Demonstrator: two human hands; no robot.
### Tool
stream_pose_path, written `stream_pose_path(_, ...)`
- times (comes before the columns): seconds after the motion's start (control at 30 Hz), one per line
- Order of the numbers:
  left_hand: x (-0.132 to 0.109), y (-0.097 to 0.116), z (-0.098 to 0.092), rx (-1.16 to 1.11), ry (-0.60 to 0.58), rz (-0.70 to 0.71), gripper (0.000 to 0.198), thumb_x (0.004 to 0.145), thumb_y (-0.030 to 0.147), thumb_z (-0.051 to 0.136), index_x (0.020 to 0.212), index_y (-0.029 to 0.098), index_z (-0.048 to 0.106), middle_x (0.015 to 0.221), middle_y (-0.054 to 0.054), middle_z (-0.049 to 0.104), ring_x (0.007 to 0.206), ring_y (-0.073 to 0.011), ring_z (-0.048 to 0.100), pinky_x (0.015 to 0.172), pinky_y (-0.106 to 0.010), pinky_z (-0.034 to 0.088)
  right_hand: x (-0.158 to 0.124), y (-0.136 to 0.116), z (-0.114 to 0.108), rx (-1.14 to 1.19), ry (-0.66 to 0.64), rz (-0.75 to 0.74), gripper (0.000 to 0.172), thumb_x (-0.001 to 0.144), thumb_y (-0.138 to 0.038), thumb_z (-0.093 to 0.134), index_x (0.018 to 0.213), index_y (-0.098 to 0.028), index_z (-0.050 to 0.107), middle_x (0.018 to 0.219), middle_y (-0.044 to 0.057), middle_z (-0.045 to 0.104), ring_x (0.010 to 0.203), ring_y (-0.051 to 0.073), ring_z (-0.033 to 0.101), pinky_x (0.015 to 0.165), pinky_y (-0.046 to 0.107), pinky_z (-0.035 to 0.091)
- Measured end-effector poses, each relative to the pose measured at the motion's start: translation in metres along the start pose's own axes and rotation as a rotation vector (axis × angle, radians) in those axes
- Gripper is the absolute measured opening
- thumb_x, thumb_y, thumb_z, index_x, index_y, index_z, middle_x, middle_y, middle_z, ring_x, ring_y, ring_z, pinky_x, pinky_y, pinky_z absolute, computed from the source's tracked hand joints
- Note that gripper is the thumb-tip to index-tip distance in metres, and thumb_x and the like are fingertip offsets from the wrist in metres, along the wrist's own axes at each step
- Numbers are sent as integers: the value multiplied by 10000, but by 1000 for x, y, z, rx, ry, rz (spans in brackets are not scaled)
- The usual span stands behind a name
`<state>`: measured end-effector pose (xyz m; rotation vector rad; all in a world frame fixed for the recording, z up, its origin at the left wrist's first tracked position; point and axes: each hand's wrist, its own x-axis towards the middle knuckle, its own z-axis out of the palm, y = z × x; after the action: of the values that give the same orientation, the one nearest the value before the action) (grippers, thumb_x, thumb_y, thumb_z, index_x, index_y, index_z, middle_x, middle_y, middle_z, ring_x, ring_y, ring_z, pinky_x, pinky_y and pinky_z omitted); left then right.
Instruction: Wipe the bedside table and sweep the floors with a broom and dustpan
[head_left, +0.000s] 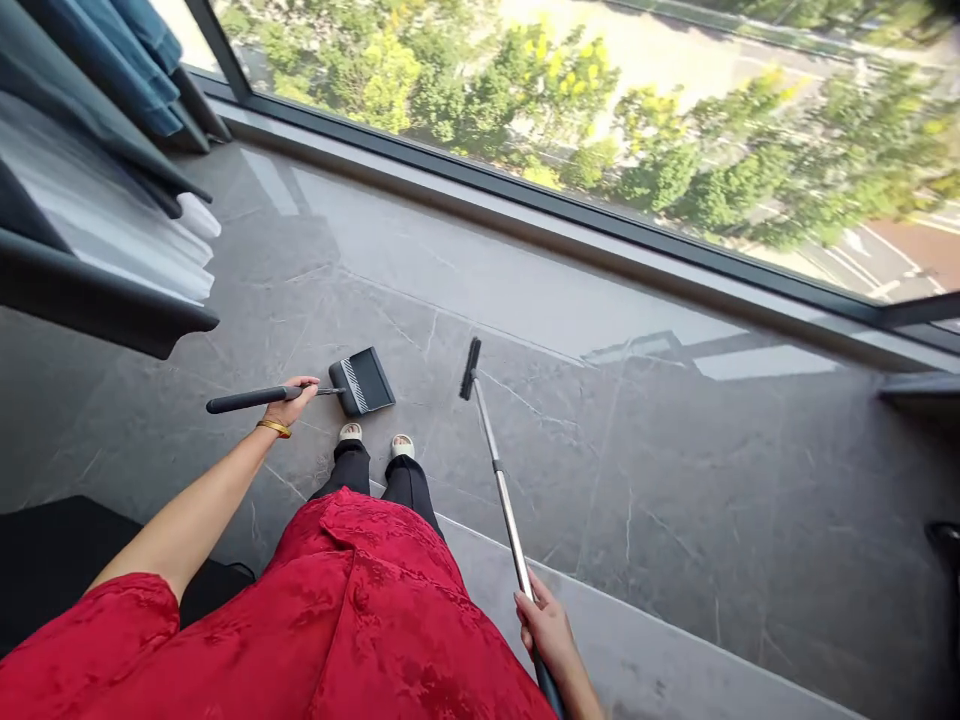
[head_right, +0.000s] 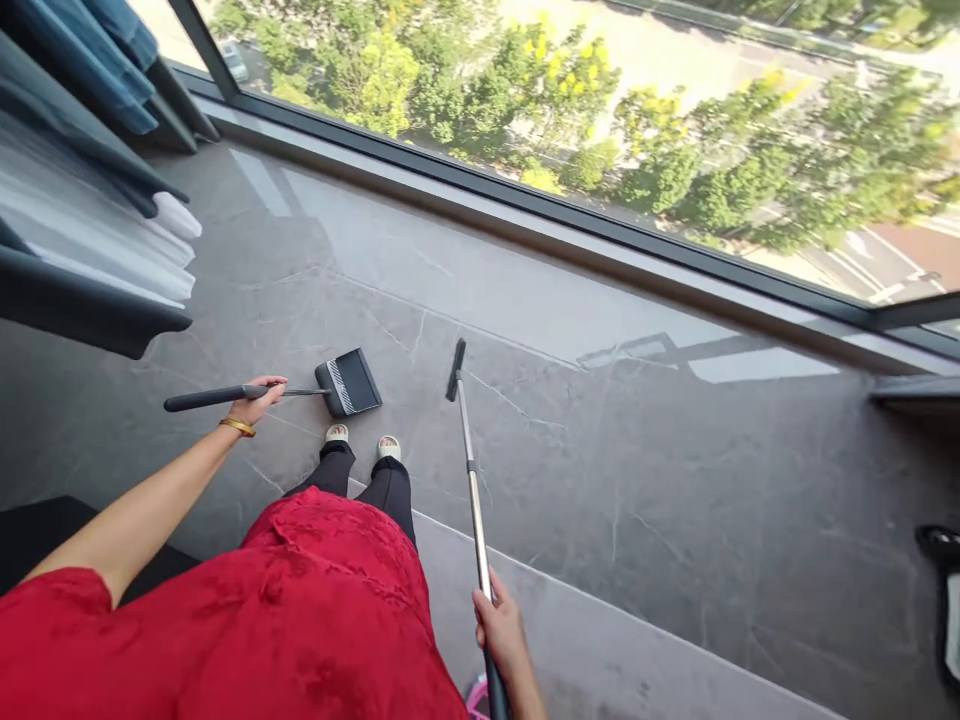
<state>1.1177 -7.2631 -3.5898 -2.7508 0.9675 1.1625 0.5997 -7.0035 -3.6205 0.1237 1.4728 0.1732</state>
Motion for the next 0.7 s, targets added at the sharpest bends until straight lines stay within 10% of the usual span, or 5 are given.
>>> stream_pose_path(0.2, 58, 34, 15, 79, -209, 118, 522, 554, 622, 680, 833, 181, 691, 839, -72, 649, 805, -227, 597, 793, -381, 525, 19, -9, 30, 178, 192, 166, 182, 721, -165, 499, 880, -233, 442, 444, -117, 403, 314, 97, 398, 313, 166, 293)
stream_pose_path(0.47, 88, 72, 34, -41, -255, 10, 535, 472, 545, 738, 849, 169, 690, 828, -27, 597, 735, -149, 546, 711, -304, 511, 87, -64, 24, 366, 382, 303, 240, 844, -100, 460, 666, -228, 363, 369, -82, 359, 314, 77, 346, 357, 173, 332)
stream_pose_path(0.7, 83, 55, 47, 139, -359, 86, 549, 508, 651, 699, 805, 189, 697, 745, -52, 612, 738, -212, 562, 727, -362, 503, 153, -121, 30, 317, 395, 214, 157, 905, -164, 462, 749, -189, 451, 389, -68, 392, 362, 91, 387, 414, 190, 364)
